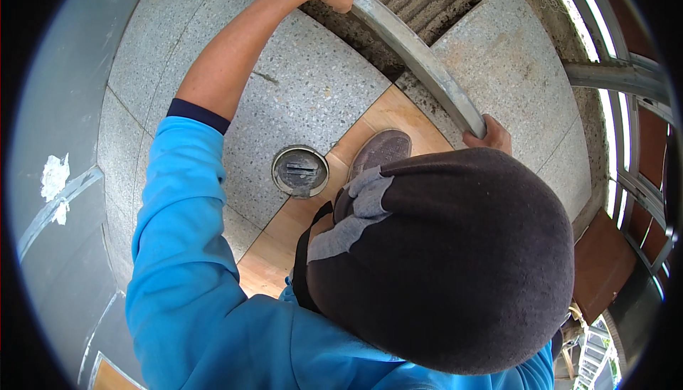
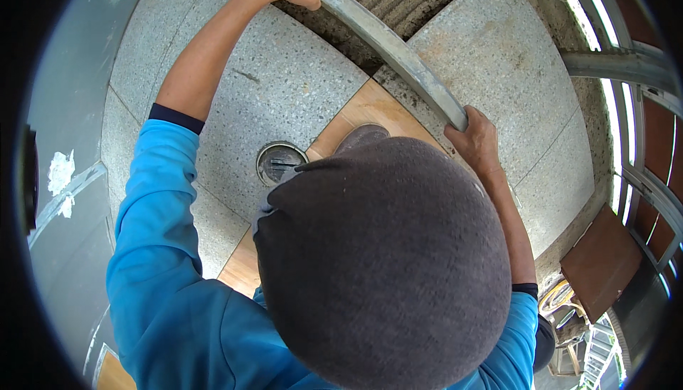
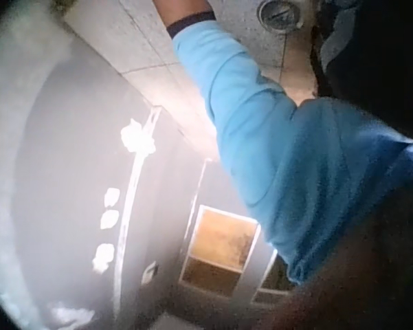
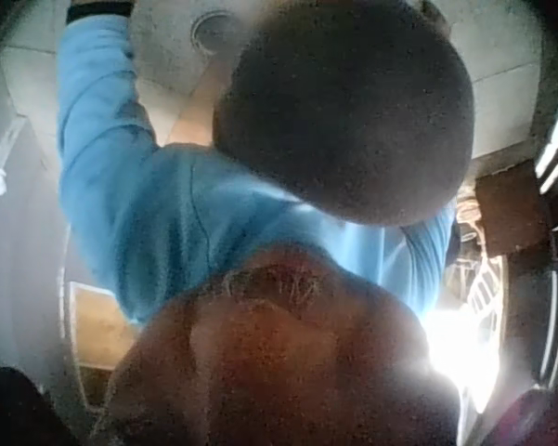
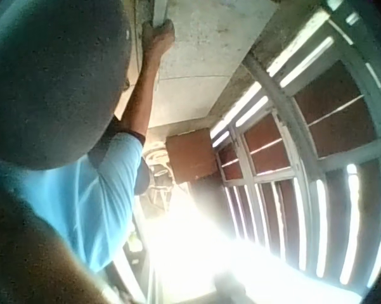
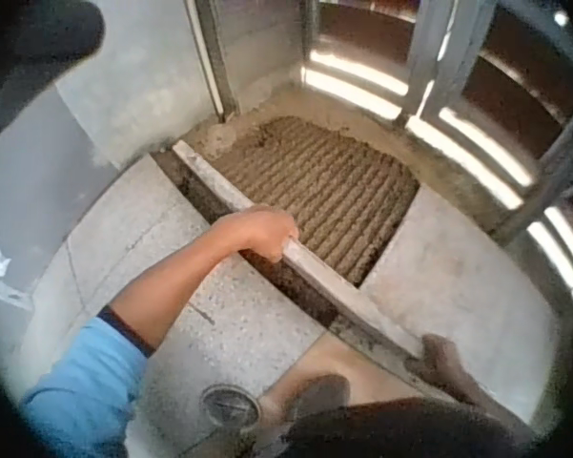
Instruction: Apply cement and level the ground to lay floor tiles.
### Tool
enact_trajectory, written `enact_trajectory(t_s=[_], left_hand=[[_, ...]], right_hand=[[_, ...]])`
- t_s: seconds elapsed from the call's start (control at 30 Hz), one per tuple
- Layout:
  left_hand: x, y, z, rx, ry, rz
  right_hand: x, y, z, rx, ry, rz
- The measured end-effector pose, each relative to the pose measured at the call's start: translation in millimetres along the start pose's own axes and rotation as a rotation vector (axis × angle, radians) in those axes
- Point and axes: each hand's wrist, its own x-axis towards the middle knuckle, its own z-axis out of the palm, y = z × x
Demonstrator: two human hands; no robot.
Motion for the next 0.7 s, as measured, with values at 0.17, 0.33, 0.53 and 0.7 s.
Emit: enact_trajectory(t_s=[0.17,0.33,0.53,0.7], left_hand=[[7.8,19.4,1.8,0.149,-0.340,-0.270],[-1.8,-6.2,46.6,0.134,-0.117,-0.229],[-2.3,-13.8,51.3,0.139,-0.073,-0.221],[9.6,-5.8,47.5,0.130,-0.112,-0.127]], right_hand=[[-8.0,-6.0,4.8,0.052,-0.062,0.039],[-11.2,-5.0,12.7,-0.029,-0.091,-0.026],[-9.0,-11.8,19.6,0.008,-0.160,0.110],[-12.3,12.8,24.0,-0.140,-0.039,-0.020]])
